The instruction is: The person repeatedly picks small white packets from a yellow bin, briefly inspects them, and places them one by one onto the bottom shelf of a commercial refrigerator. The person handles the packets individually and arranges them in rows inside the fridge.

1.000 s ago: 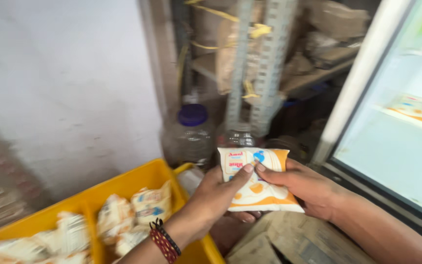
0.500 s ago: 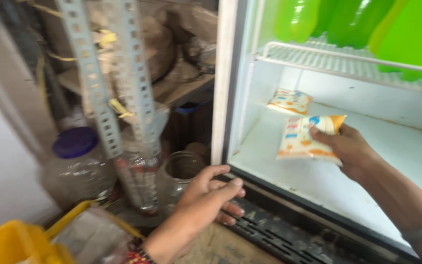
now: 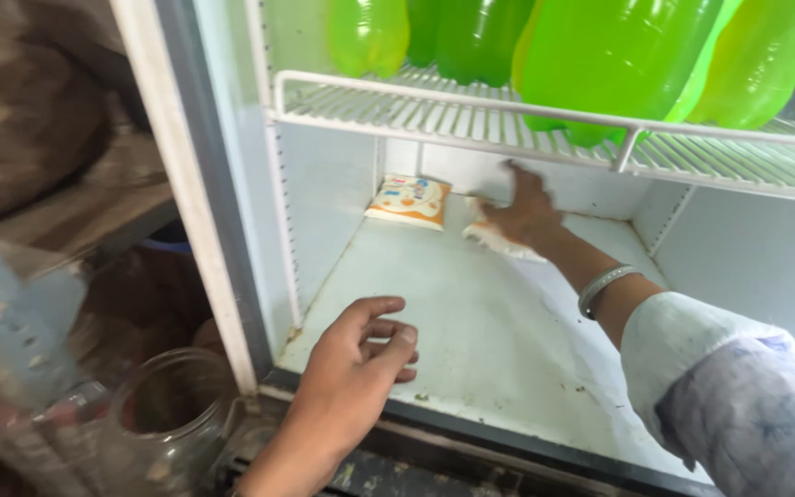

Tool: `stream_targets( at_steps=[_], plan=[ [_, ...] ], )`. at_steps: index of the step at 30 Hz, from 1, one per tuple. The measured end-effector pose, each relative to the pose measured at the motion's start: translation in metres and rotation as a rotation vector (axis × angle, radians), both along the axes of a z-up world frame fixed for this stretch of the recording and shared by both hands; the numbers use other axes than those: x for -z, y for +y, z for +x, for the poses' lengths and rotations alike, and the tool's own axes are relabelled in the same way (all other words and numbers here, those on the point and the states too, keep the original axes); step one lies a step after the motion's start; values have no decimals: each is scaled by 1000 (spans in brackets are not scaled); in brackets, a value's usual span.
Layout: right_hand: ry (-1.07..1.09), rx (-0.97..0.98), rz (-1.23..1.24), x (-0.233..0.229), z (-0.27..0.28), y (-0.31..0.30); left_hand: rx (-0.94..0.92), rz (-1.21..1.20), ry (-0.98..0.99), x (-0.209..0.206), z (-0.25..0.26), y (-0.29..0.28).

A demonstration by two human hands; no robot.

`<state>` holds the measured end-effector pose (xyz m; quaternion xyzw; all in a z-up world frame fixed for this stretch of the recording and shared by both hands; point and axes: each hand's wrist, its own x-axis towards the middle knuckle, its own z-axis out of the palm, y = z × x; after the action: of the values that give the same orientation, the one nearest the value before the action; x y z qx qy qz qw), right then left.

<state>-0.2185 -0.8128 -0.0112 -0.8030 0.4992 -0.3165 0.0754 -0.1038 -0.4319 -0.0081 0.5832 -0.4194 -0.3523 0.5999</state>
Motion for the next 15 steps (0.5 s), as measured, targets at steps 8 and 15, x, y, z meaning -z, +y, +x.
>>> stream_targets(
  at_steps=[8,15],
  plan=[
    [503,-198,34,5,11,15,-76,105,-306,9,5,-2],
    [69,-69,-225,-1,15,-24,-24,60,-605,16,1,-12]
  ],
)
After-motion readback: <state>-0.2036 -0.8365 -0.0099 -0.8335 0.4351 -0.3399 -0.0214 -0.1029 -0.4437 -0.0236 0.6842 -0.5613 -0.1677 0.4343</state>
